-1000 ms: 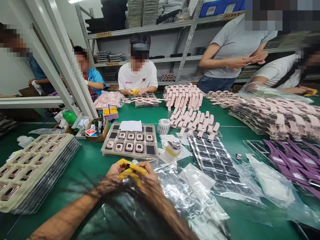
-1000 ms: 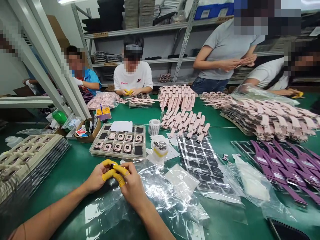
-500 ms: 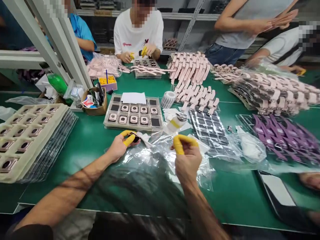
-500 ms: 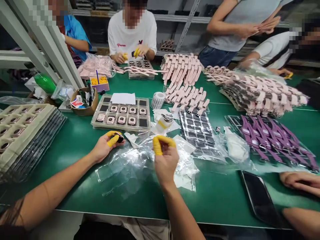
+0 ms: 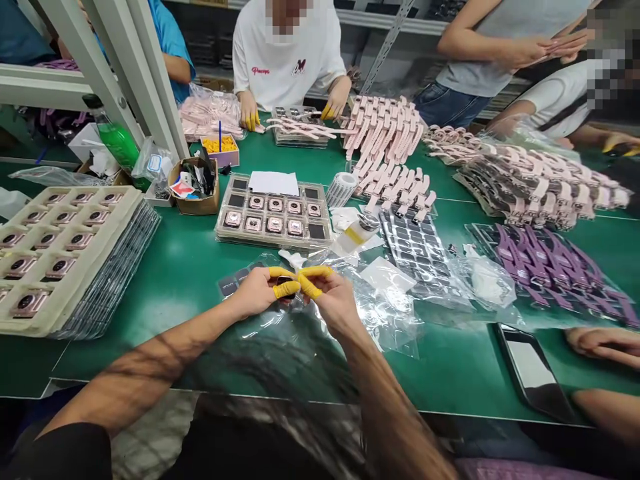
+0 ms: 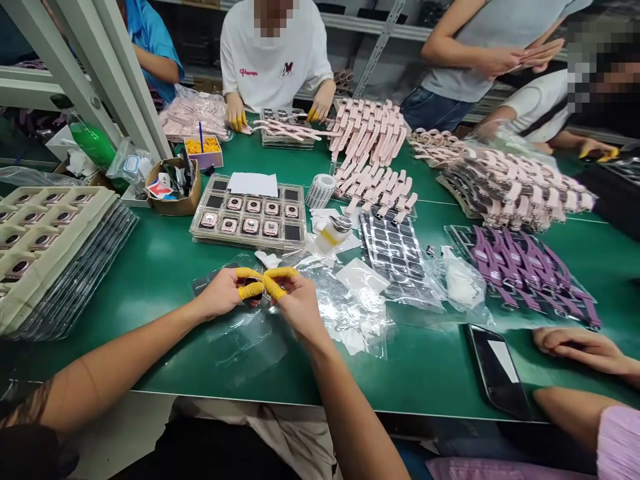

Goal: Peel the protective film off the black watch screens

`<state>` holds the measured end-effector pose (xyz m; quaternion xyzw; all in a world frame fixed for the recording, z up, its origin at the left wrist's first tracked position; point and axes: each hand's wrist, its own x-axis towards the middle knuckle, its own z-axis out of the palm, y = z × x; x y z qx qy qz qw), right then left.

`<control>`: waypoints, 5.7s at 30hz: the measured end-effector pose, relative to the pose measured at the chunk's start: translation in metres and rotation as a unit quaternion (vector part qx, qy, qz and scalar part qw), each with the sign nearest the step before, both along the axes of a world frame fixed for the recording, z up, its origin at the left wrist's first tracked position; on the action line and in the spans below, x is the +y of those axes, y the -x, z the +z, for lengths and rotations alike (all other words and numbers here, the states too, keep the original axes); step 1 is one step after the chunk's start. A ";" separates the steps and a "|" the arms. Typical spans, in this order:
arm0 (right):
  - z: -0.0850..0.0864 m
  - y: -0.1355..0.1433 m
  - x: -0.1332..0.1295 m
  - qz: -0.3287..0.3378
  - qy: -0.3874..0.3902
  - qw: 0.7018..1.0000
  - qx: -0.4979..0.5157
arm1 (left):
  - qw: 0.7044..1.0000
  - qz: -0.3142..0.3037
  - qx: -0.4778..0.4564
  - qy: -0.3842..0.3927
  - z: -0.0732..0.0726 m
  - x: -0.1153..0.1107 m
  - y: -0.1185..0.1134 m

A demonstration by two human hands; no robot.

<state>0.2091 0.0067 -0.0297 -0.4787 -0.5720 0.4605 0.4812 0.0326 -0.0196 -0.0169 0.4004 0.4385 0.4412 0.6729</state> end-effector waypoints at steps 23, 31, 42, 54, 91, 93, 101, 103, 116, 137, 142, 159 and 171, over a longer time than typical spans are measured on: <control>0.001 0.001 0.046 0.031 -0.232 0.890 -0.392 | 0.994 0.084 0.059 -0.022 -0.023 0.016 0.021; -0.001 0.002 0.038 0.148 -0.336 0.907 -0.205 | 0.994 0.071 0.085 -0.009 -0.019 0.014 0.021; -0.010 0.008 0.035 0.146 -0.341 0.885 -0.280 | 0.994 0.075 0.079 0.005 -0.018 0.011 0.018; -0.010 0.002 0.040 0.041 -0.291 0.896 -0.332 | 0.991 0.102 0.081 0.027 -0.016 0.011 0.016; -0.016 0.057 0.039 0.166 -0.204 0.878 -0.401 | 0.934 0.337 -0.117 -0.024 -0.008 0.037 0.055; -0.018 0.059 0.038 0.167 -0.201 0.883 -0.390 | 0.936 0.340 -0.085 -0.021 -0.014 0.035 0.050; 0.001 -0.002 0.040 0.010 -0.275 0.813 -0.513 | 0.960 0.276 -0.038 -0.019 -0.016 0.030 0.053; 0.006 -0.001 0.039 -0.060 -0.310 0.809 -0.495 | 0.962 0.268 -0.041 -0.015 -0.015 0.030 0.053; -0.022 0.068 0.040 0.134 -0.123 0.913 -0.365 | 0.952 0.299 -0.057 -0.038 -0.022 0.034 0.052; -0.021 0.053 0.018 0.149 -0.341 0.826 -0.424 | 0.947 0.312 -0.008 -0.069 -0.028 0.039 0.052; -0.007 0.012 0.014 0.246 -0.310 0.875 -0.280 | 0.948 0.310 0.000 -0.074 -0.027 0.039 0.053; -0.008 0.032 0.016 0.030 0.201 0.972 0.120 | 0.935 0.031 0.338 -0.099 -0.011 0.018 0.044; -0.011 0.035 0.015 0.050 0.197 0.975 0.085 | 0.937 0.006 0.332 -0.110 -0.012 0.018 0.041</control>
